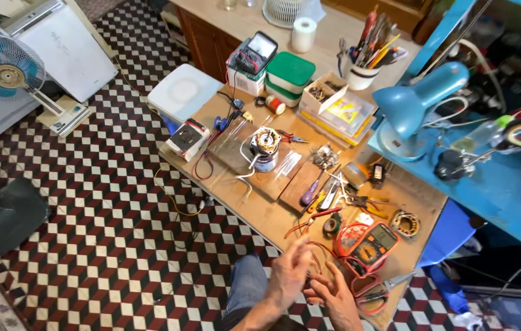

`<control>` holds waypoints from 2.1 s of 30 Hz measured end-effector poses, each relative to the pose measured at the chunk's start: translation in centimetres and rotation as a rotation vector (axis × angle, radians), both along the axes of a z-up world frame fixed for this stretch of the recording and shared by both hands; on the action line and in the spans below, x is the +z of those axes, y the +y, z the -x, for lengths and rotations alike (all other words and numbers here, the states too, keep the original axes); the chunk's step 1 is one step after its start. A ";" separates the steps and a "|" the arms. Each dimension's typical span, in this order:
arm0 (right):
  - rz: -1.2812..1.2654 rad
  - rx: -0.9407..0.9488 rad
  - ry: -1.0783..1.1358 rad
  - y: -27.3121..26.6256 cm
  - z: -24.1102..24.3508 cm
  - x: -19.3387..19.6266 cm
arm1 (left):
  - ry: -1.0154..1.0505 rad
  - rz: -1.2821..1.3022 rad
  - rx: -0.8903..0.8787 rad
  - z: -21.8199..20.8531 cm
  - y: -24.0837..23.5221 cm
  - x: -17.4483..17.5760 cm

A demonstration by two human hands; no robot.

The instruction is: The person tests wires with a multimeter, then assembles a motor by placing a stator into a housing and connecting wires. They handle small parts from a compartmentalized box and use pliers to strip wire insulation.

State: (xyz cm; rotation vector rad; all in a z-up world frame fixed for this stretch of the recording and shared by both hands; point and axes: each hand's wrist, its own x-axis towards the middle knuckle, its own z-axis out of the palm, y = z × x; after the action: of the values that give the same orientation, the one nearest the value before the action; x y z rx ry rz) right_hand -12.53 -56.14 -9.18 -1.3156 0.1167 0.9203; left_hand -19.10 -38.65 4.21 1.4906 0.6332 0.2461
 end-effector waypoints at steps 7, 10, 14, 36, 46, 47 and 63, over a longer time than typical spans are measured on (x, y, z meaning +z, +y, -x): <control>0.151 -0.048 0.067 7.9 -2.1 1.5 | -0.001 -0.193 0.204 -5.3 18.8 0.5; 0.135 -0.150 0.071 13.2 -3.7 3.7 | -0.039 -0.200 0.117 -10.8 26.6 -0.8; 0.194 -0.275 0.137 20.1 -5.7 7.8 | 0.062 -0.443 -0.115 -17.6 32.7 -2.6; 0.351 -0.432 0.108 26.8 -9.1 10.8 | -0.100 -0.597 -0.520 -22.7 35.2 -3.0; 0.382 -0.422 0.146 27.3 -8.4 10.8 | -0.035 -0.594 -0.583 -23.0 35.6 -3.1; 0.390 -0.426 0.158 27.4 -8.4 10.7 | -0.007 -0.595 -0.597 -23.1 35.6 -2.9; 0.364 -0.469 -0.200 32.7 -13.2 8.3 | 0.086 -0.526 -0.661 -24.2 36.0 -1.7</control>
State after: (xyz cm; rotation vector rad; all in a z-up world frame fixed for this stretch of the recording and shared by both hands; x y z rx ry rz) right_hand 0.64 -23.44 -0.91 -1.6173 0.4338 0.3740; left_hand 5.14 -2.67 2.50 2.1386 0.1088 -0.1826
